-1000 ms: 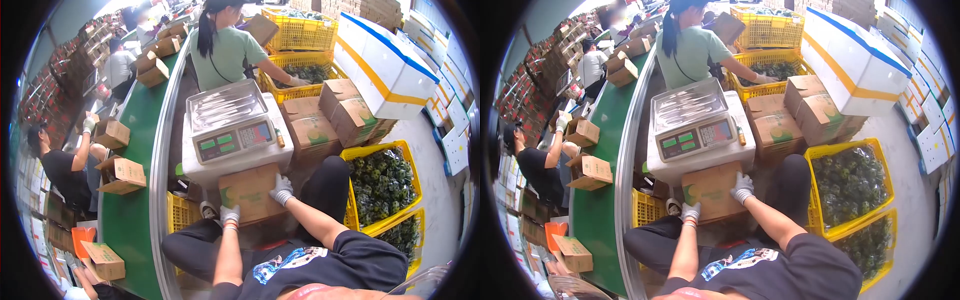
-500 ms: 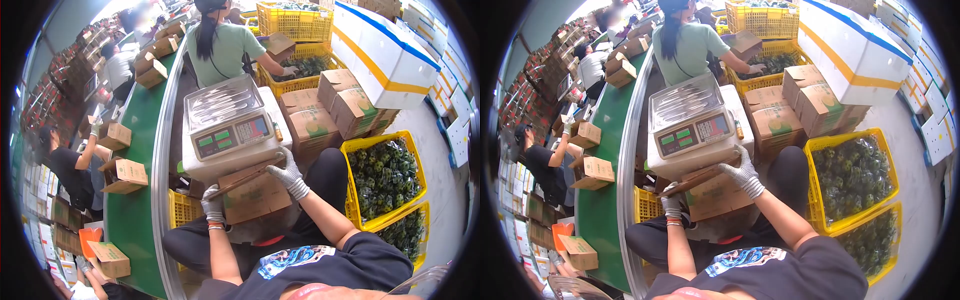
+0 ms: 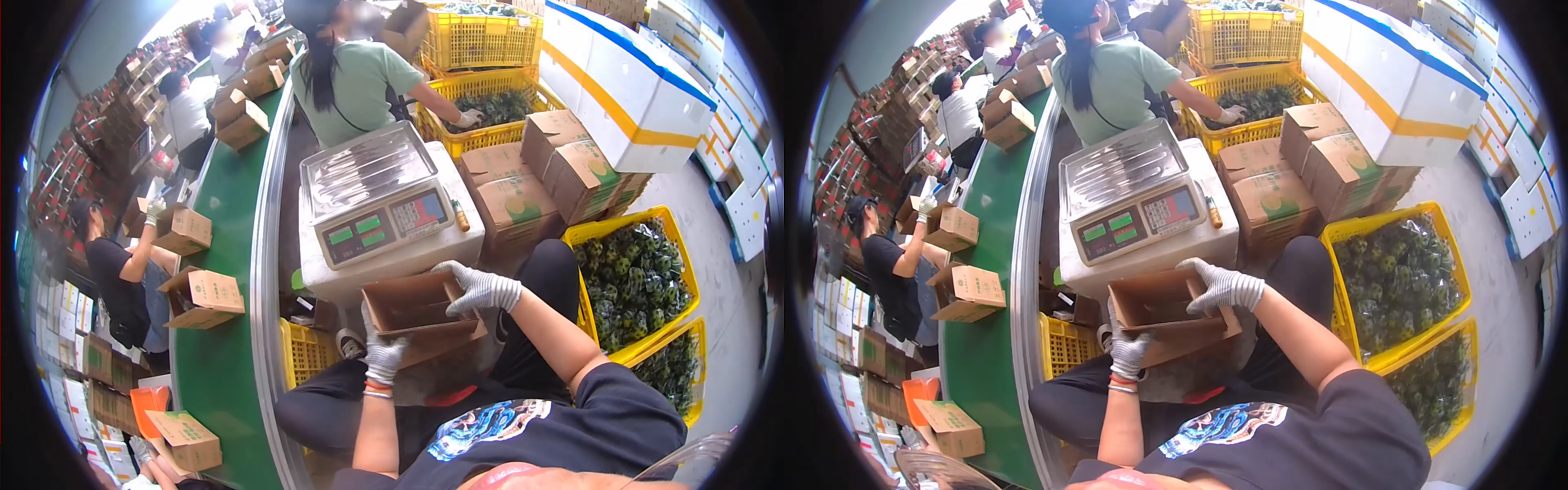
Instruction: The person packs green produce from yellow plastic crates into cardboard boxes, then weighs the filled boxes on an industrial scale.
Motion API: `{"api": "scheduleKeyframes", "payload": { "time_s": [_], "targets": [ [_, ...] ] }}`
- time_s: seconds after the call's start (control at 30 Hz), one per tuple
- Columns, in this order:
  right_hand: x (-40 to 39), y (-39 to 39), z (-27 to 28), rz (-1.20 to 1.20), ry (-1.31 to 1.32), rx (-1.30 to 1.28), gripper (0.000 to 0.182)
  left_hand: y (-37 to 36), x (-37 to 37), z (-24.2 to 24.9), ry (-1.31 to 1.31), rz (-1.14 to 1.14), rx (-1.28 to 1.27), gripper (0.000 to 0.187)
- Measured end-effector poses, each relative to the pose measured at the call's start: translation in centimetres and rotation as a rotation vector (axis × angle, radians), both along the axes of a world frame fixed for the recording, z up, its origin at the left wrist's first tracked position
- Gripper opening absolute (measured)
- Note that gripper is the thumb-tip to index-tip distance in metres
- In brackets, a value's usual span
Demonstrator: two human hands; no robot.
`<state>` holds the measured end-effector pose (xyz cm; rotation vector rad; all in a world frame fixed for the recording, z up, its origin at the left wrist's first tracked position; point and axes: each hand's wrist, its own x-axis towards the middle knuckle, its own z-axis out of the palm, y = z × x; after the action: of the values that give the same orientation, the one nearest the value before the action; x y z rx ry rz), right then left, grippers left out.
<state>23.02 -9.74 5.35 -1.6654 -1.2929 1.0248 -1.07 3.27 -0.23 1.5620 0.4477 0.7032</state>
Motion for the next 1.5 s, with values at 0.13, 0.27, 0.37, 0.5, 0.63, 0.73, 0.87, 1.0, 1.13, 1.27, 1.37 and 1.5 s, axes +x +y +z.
{"api": "scheduleKeyframes", "payload": {
  "time_s": [0.13, 0.27, 0.37, 0.5, 0.63, 0.73, 0.87, 1.0, 1.13, 1.27, 1.37, 1.5],
  "targets": [
    [0.2, 0.5, -1.9, -0.221, -0.036, -0.122, 0.095, -0.4, 0.4, 3.4, 0.063, 0.009, 0.563, 0.068],
    [-0.8, 0.3, -5.0, -0.375, -0.422, 0.020, 0.097, -0.2, 0.0, 3.9, 0.261, -0.072, 0.822, 0.019],
    [-1.0, -1.9, 1.6, -0.449, -0.272, 0.011, 0.070, 0.3, -0.7, 3.2, 0.250, -0.053, 0.737, 0.022],
    [-1.0, -3.2, 2.8, -0.069, -0.287, 0.058, 0.048, 1.1, -0.3, 1.4, 0.173, -0.054, 0.559, 0.021],
    [-2.4, -1.4, 1.1, -0.120, -0.399, -0.021, 0.033, 0.9, -0.2, -1.4, 0.103, 0.118, 0.045, 0.040],
    [-5.5, -0.2, 1.7, -0.158, -0.719, -0.123, 0.027, 0.4, 0.4, -0.9, 0.150, 0.338, -0.029, 0.027],
    [-5.5, -0.3, 1.8, -0.061, -0.695, 0.018, 0.029, 0.2, 1.3, -2.1, 0.124, 0.479, 0.185, 0.036],
    [-5.1, 0.1, 3.0, 0.019, -0.547, -0.178, 0.039, 0.2, 1.3, -3.0, 0.160, 0.435, 0.086, 0.052],
    [-5.4, 1.5, 3.1, 0.223, -0.553, -0.264, 0.040, 0.3, 1.5, -3.1, 0.147, 0.451, 0.066, 0.057],
    [-4.5, 1.4, 2.1, 0.095, -0.409, -0.200, 0.036, 0.4, 1.6, -2.9, 0.194, 0.446, 0.002, 0.059],
    [-3.0, 1.1, 1.1, 0.065, -0.320, -0.248, 0.042, -0.1, 1.9, -1.1, 0.184, 0.472, -0.021, 0.058],
    [-4.2, 2.4, 4.4, 0.280, -0.522, -0.360, 0.063, 0.4, 2.0, -3.4, 0.125, 0.444, -0.027, 0.057]
  ]
}}
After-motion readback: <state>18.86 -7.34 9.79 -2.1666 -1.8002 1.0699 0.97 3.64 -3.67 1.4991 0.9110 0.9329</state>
